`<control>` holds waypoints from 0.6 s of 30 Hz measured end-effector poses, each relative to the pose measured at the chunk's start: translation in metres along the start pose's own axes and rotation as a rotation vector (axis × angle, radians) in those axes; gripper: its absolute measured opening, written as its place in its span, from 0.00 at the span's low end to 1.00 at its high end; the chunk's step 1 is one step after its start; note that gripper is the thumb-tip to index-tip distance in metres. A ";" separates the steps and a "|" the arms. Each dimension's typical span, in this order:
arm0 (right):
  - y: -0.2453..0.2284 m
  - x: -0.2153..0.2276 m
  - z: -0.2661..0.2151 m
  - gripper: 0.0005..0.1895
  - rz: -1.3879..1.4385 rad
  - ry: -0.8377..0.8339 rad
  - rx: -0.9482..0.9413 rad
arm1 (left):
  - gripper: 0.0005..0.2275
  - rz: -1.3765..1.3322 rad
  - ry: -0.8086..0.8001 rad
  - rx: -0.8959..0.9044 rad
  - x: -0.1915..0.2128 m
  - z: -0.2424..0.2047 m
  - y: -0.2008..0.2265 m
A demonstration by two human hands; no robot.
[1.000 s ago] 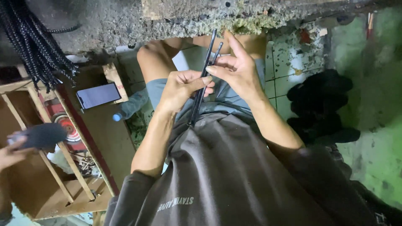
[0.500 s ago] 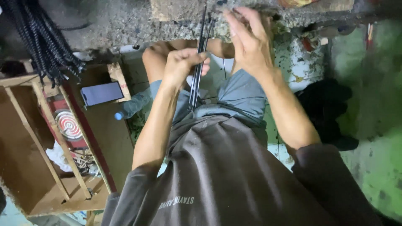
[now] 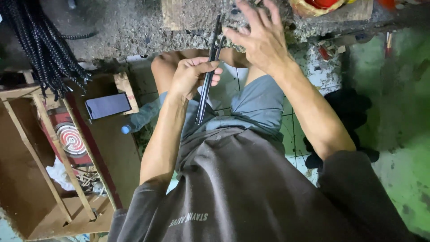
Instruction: Applying glue to the ends of strap bundles and cutting them to length using scissors in a shoe factory.
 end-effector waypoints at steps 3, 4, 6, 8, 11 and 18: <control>-0.006 -0.007 -0.005 0.35 -0.043 0.039 0.124 | 0.04 -0.038 -0.040 -0.012 0.000 0.000 -0.003; -0.004 -0.009 -0.004 0.35 -0.041 0.037 0.124 | 0.04 -0.039 -0.038 -0.011 0.002 0.000 -0.004; 0.003 -0.011 -0.004 0.28 -0.039 0.065 0.076 | 0.04 -0.028 -0.049 -0.009 0.005 0.001 -0.008; 0.003 -0.010 -0.007 0.26 -0.071 0.068 0.084 | 0.04 -0.013 -0.045 0.002 0.003 -0.008 -0.006; 0.002 -0.003 -0.003 0.20 -0.061 0.066 0.019 | 0.02 -0.001 -0.042 0.018 0.003 -0.016 -0.007; -0.005 0.013 -0.027 0.37 0.770 0.053 -0.416 | 0.07 0.198 -0.073 -0.003 -0.011 -0.047 -0.006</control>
Point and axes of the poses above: each hand's wrist, its own z-axis towards the middle knuckle, its own x-axis out of the back of the hand, y = z × x, the point moved 5 cm from there along z, towards the middle knuckle, and after that the axes turned 3 degrees about -x, right-handed, at the moved point
